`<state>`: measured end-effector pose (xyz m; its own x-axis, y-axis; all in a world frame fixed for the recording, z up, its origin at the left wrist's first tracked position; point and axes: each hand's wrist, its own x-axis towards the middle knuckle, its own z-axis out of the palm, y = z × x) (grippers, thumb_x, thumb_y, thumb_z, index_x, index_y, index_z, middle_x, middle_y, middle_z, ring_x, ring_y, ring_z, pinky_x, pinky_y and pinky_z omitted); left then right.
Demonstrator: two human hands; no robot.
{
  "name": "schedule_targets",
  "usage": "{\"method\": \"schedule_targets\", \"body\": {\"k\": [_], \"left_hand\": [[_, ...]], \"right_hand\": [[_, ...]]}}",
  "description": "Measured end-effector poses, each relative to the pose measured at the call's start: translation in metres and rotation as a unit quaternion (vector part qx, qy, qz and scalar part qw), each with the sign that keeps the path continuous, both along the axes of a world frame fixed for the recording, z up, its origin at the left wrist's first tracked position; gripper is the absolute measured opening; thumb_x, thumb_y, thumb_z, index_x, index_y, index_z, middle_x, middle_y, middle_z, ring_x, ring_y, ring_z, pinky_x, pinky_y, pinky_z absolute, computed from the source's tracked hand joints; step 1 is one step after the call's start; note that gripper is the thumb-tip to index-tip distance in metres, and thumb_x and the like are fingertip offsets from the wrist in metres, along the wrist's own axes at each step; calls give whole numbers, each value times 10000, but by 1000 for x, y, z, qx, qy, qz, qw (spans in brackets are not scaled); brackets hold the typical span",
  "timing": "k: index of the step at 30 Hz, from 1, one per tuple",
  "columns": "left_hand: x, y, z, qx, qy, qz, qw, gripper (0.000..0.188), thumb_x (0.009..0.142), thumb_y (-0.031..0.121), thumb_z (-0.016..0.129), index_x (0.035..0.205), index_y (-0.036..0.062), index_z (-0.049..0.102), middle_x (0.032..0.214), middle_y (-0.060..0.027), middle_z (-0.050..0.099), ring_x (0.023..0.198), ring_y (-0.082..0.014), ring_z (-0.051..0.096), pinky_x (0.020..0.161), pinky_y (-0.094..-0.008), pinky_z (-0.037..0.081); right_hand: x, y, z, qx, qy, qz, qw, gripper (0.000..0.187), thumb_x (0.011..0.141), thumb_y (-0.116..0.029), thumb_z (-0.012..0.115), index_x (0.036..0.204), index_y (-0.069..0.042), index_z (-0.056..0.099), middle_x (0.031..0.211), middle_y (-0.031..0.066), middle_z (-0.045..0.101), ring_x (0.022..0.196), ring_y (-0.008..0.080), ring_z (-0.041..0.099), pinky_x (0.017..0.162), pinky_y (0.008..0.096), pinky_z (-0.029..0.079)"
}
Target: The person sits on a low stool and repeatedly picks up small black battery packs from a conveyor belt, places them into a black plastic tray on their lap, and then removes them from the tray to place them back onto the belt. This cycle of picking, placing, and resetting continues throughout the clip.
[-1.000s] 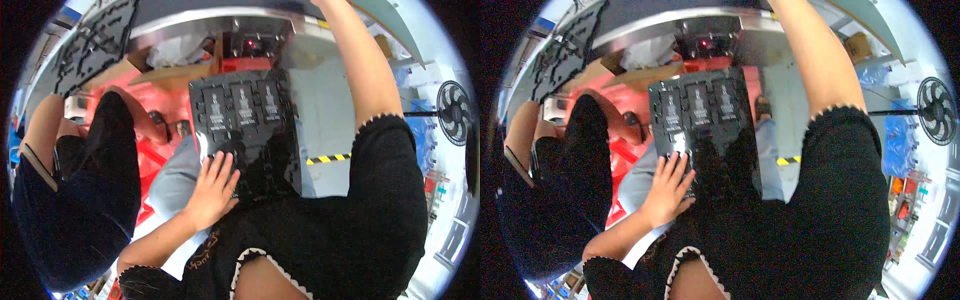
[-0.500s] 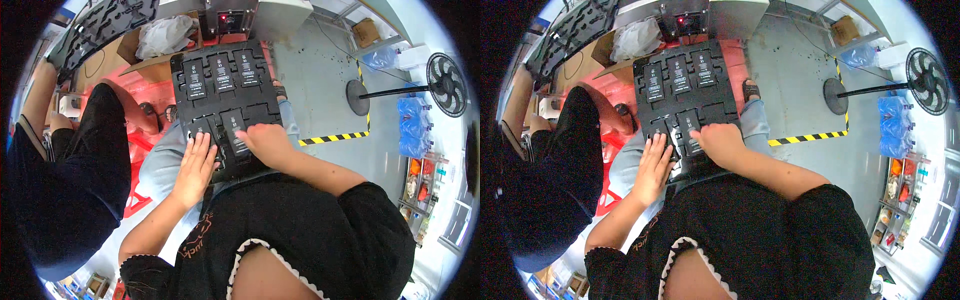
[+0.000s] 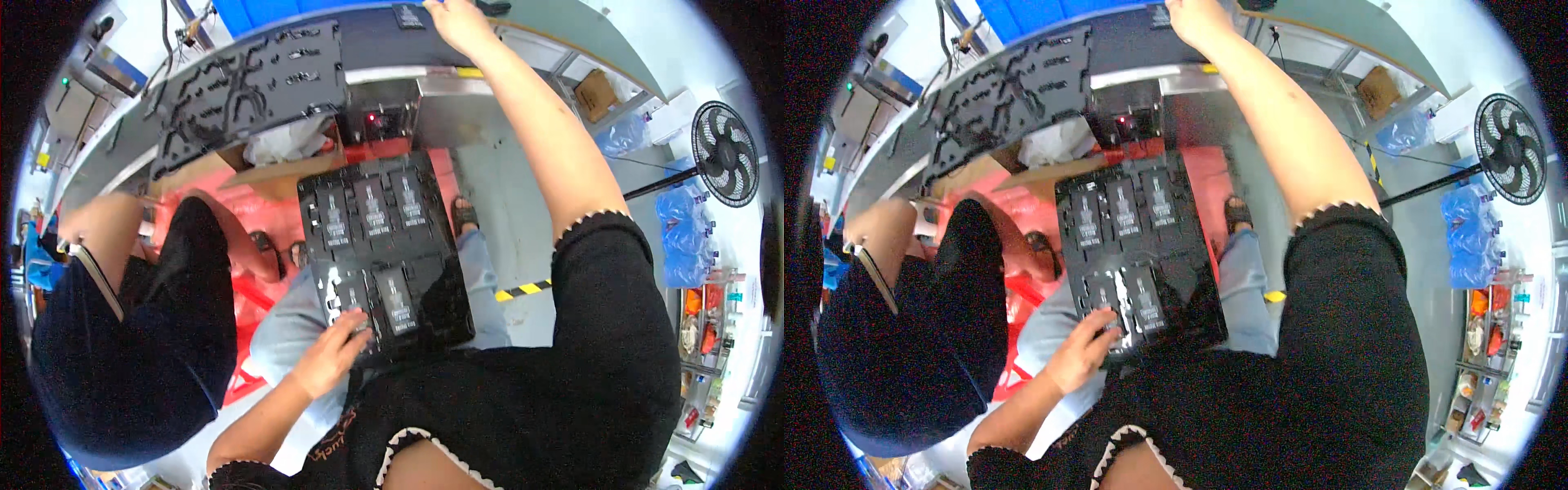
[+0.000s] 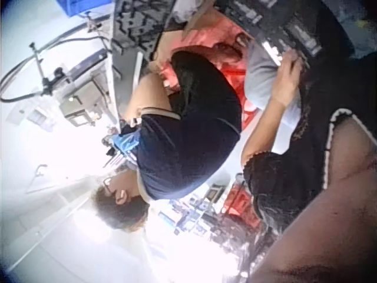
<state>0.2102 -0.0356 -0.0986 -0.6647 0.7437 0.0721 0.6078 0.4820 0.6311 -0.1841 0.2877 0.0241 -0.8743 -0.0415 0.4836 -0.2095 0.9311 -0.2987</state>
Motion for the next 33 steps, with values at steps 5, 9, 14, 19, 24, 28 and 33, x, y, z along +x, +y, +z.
{"method": "schedule_targets", "body": {"k": [5, 9, 14, 19, 24, 28, 33], "left_hand": [[-11, 13, 7, -2, 19, 22, 1000, 391, 757, 37, 615, 1144, 22, 564, 1236, -192, 488, 1177, -371, 463, 995, -437, 394], [-54, 26, 47, 53, 43, 136, 988, 329, 729, 23, 671, 1050, 20, 597, 1102, -164, 566, 1033, -329, 546, 882, -402, 447], [-173, 51, 71, 473, -366, 359, 716, 569, 942, 486, 432, 1154, -38, 494, 1126, -162, 569, 1057, -281, 557, 894, -389, 470], [-251, 63, 70, 648, -384, 318, 576, 510, 932, 345, 525, 1214, -56, 384, 1183, -219, 484, 1034, -349, 534, 798, -450, 513], [-269, 78, 73, 634, -313, 432, 560, 432, 931, 258, 547, 1180, -64, 403, 1113, -181, 533, 860, -334, 590, 665, -419, 529], [-250, 32, 79, 640, -287, 374, 607, 178, 931, 157, 538, 1005, -5, 527, 923, -100, 592, 714, -228, 557, 576, -340, 465], [-178, -22, 106, 664, -315, 263, 625, 137, 944, 141, 512, 980, 9, 527, 899, -85, 578, 687, -183, 475, 582, -293, 396]], "right_hand": [[-86, -2, -32, 119, -95, -137, 979, 430, 836, -414, 558, 994, -25, 651, 903, 127, 636, 847, 260, 580, 741, 369, 445], [-65, 19, 3, -88, -195, -27, 976, 444, 726, -355, 694, 985, 4, 668, 911, 154, 677, 771, 264, 645, 683, 376, 506], [83, 16, 11, -312, -206, 29, 927, 365, 773, -341, 641, 850, 15, 659, 689, 98, 606, 621, 180, 553, 552, 328, 430], [271, -3, -34, -249, -383, 66, 887, 498, 874, -523, 522, 741, -46, 575, 635, 27, 443, 598, 134, 441, 571, 316, 387], [368, -38, -101, -41, -378, 36, 924, 317, 927, -305, 467, 815, -22, 559, 761, 178, 625, 793, 328, 631, 655, 459, 474], [379, -50, -117, 57, -347, 69, 934, 285, 927, -285, 460, 777, -63, 556, 754, 130, 640, 762, 270, 648, 618, 447, 474], [400, -41, -101, 19, -231, 148, 961, 319, 836, -365, 591, 981, -82, 578, 1116, 124, 572, 1062, 282, 539, 857, 477, 414]]}}
